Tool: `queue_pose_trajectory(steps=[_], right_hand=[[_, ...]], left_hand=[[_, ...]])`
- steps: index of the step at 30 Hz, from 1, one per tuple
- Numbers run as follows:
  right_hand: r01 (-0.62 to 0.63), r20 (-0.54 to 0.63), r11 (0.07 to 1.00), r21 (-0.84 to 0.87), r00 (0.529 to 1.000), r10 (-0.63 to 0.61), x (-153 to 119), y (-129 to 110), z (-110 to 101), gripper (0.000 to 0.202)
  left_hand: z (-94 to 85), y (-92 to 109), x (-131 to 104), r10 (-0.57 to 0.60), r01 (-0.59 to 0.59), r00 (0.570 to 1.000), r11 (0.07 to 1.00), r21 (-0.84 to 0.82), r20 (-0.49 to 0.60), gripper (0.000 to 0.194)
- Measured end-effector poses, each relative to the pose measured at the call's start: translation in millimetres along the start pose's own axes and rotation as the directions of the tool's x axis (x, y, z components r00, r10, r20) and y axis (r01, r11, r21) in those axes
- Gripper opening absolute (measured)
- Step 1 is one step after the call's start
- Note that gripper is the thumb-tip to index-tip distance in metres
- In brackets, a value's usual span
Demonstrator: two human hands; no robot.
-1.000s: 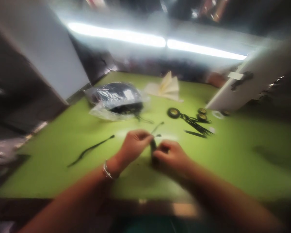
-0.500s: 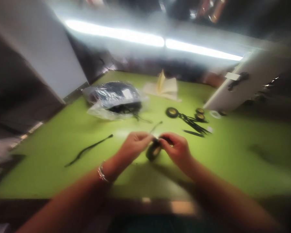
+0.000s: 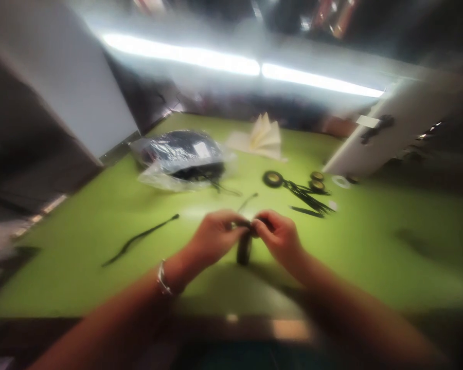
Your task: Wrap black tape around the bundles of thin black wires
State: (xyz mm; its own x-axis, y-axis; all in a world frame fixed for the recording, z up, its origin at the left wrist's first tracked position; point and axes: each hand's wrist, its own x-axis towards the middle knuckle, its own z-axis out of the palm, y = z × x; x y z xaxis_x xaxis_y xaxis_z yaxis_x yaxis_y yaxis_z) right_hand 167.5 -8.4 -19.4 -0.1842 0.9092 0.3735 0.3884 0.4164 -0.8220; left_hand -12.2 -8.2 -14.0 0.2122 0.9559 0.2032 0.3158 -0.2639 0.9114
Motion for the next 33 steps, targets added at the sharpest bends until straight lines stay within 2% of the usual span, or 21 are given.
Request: queue_pose_trajectory(steps=[5, 10, 16, 22, 33], right_hand=[[-0.044, 0.033, 0.996, 0.072, 0.999, 0.042, 1.2, 0.5, 0.6, 0.013], [-0.133, 0.068, 0.966, 0.223, 0.99, 0.121, 4.3, -2.4, 0.7, 0.015], [-0.253, 0.158, 0.895, 0.369, 0.965, 0.208, 9.4, -0.4, -1.3, 0.021], [-0.26, 0.209, 0.877, 0.405, 0.96, 0.188, 8.8, 6.0, 0.1, 0.03], [-0.246, 0.194, 0.872, 0.422, 0.965, 0.179, 10.1, 6.5, -1.1, 0.027]], left_hand=[[-1.7, 0.2, 2.5, -0.086, 0.095, 0.995, 0.976, -0.195, 0.057, 0.018], [-3.4, -2.4, 3.5, -0.073, 0.089, 0.994, 0.969, -0.23, 0.079, 0.02], [-2.4, -3.3, 4.4, -0.141, 0.156, 0.987, 0.946, -0.285, 0.074, 0.021], [-3.3, -6.2, 6.0, -0.158, 0.166, 0.986, 0.955, -0.248, 0.053, 0.017], [0.2, -4.6, 3.1, -0.162, 0.164, 0.986, 0.934, -0.317, 0.031, 0.02]])
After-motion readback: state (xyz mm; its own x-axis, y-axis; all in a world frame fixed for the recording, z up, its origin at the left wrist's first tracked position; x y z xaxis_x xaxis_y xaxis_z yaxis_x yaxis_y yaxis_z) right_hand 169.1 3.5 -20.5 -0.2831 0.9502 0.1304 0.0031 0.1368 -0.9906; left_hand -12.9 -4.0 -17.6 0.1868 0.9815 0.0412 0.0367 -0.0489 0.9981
